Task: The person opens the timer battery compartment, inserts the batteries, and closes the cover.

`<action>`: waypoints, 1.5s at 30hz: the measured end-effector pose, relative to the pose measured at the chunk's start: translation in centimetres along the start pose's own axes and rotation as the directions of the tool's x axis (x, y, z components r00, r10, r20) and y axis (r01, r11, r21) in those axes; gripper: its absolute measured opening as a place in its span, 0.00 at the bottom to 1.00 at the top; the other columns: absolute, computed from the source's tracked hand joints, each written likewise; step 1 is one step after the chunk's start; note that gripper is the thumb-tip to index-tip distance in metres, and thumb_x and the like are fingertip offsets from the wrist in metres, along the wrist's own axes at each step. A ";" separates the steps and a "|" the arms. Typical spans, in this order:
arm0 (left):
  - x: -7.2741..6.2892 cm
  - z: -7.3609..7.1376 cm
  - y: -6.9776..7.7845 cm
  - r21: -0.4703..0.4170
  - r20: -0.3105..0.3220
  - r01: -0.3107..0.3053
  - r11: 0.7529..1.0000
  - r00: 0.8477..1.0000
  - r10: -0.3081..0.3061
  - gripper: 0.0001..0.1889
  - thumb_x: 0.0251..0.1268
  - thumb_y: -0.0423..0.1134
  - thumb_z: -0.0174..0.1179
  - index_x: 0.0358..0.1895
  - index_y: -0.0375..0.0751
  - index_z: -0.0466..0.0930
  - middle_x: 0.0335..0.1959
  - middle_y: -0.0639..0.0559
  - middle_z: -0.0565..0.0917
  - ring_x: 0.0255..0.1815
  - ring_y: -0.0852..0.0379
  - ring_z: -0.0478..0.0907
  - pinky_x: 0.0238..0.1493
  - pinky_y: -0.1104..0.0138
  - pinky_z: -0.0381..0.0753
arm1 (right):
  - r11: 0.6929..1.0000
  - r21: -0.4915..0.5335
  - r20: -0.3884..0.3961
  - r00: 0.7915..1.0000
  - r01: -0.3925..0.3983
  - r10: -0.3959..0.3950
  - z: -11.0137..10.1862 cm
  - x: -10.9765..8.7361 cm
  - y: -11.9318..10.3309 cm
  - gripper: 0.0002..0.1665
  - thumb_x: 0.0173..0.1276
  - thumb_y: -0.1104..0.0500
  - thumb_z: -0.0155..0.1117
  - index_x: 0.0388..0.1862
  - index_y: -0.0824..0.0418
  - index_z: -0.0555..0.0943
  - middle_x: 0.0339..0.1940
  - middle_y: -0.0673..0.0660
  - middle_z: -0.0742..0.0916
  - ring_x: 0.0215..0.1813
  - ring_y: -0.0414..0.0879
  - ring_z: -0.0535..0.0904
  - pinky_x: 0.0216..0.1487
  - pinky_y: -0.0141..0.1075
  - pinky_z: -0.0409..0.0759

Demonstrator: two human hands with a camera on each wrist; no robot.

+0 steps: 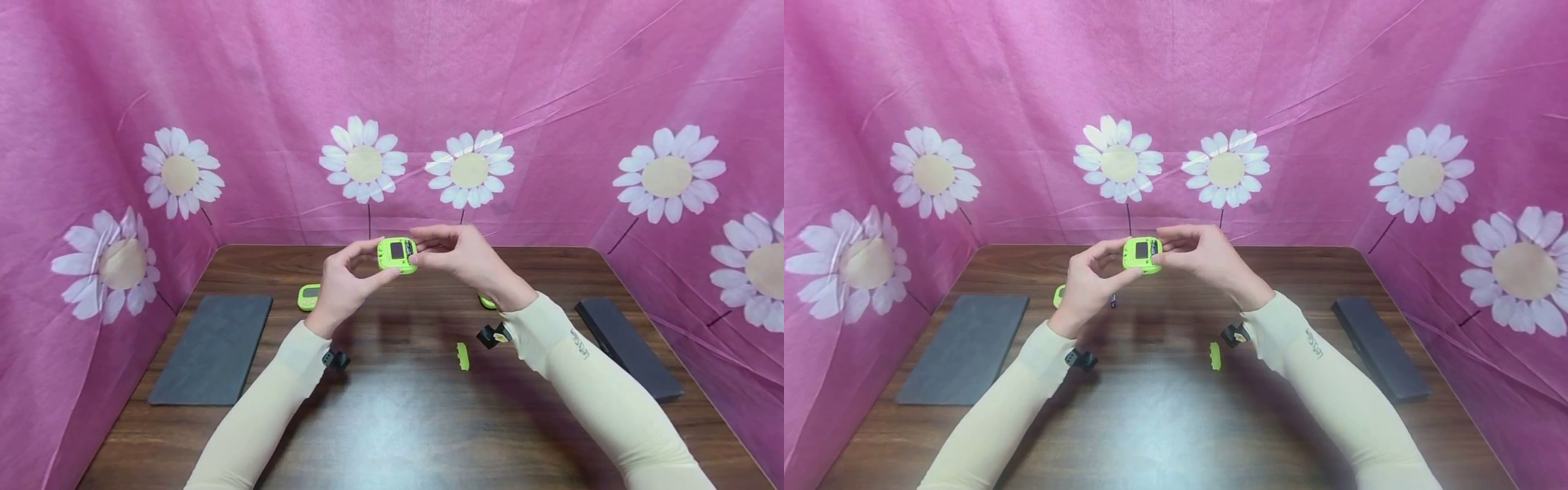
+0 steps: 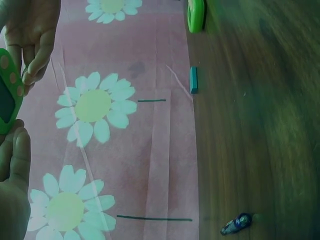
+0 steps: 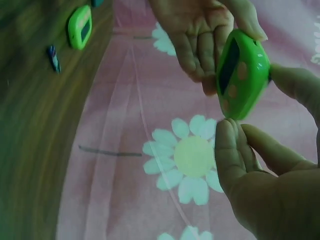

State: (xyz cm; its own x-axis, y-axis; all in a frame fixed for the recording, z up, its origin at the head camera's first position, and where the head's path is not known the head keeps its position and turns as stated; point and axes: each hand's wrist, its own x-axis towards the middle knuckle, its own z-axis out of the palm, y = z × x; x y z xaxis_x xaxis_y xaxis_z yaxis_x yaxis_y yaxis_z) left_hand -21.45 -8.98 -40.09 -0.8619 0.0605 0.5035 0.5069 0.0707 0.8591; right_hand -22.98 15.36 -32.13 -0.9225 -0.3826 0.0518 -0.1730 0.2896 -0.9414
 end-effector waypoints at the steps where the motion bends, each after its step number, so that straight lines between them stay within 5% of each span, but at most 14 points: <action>1: 0.0 0.0 0.0 -0.007 0.000 -0.002 1.000 1.000 0.002 0.30 0.59 0.32 0.84 0.66 0.41 0.90 0.57 0.42 0.95 0.55 0.64 0.89 0.65 0.68 0.87 | 1.000 0.018 -0.007 1.000 -0.002 0.002 0.1 -0.1 0.1 0.33 0.69 0.62 0.81 0.73 0.64 0.85 0.62 0.66 0.93 0.53 0.41 0.92 0.56 0.29 0.90; 9: 0.0 0.1 0.0 -0.023 -0.013 -0.024 0.999 1.000 0.023 0.29 0.59 0.32 0.83 0.66 0.39 0.90 0.56 0.39 0.94 0.56 0.65 0.89 0.63 0.71 0.86 | 0.989 0.145 -0.036 0.999 -0.011 0.016 0.7 -0.5 0.3 0.29 0.70 0.63 0.81 0.70 0.64 0.88 0.63 0.56 0.94 0.54 0.40 0.91 0.59 0.33 0.90; 16: -0.1 0.0 0.0 -0.030 -0.021 -0.031 0.999 0.999 0.030 0.30 0.58 0.30 0.84 0.66 0.40 0.90 0.56 0.39 0.94 0.55 0.64 0.89 0.64 0.69 0.87 | 0.978 0.210 -0.034 0.999 -0.013 0.020 1.1 -0.7 0.4 0.29 0.73 0.66 0.77 0.72 0.67 0.86 0.64 0.57 0.93 0.55 0.39 0.91 0.61 0.32 0.90; 30: -0.1 -0.1 -0.4 -0.033 -0.008 -0.038 0.999 0.999 0.038 0.31 0.55 0.28 0.84 0.65 0.38 0.90 0.54 0.37 0.94 0.50 0.63 0.90 0.65 0.66 0.87 | 0.951 0.308 -0.056 0.996 -0.042 0.062 1.7 -0.8 0.0 0.29 0.72 0.70 0.75 0.72 0.72 0.84 0.51 0.46 0.96 0.52 0.37 0.91 0.61 0.31 0.89; 38: 0.0 -0.1 -0.3 0.000 0.034 -0.013 1.000 0.999 0.013 0.31 0.55 0.31 0.86 0.66 0.41 0.90 0.56 0.42 0.94 0.49 0.62 0.90 0.65 0.41 0.88 | 0.952 0.293 -0.085 0.989 -0.093 0.123 1.9 -0.6 0.4 0.28 0.74 0.68 0.75 0.72 0.69 0.85 0.55 0.46 0.95 0.58 0.38 0.88 0.65 0.31 0.84; 45: 0.2 -0.5 -0.2 -0.027 0.108 0.052 0.998 0.993 -0.049 0.32 0.59 0.31 0.84 0.69 0.40 0.88 0.58 0.43 0.93 0.58 0.60 0.88 0.73 0.50 0.86 | 0.947 0.302 -0.083 0.986 -0.111 0.142 1.9 -0.8 0.4 0.28 0.74 0.67 0.75 0.72 0.69 0.85 0.57 0.49 0.95 0.61 0.40 0.86 0.70 0.35 0.80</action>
State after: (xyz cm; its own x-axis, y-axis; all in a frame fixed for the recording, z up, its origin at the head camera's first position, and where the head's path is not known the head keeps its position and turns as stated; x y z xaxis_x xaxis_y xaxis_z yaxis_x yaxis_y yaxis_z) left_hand -21.76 -9.48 -40.09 -0.8787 0.1644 0.4483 0.4609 0.0469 0.8862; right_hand -21.68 14.10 -33.22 -0.9632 -0.2632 -0.0547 0.0426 0.0517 -0.9978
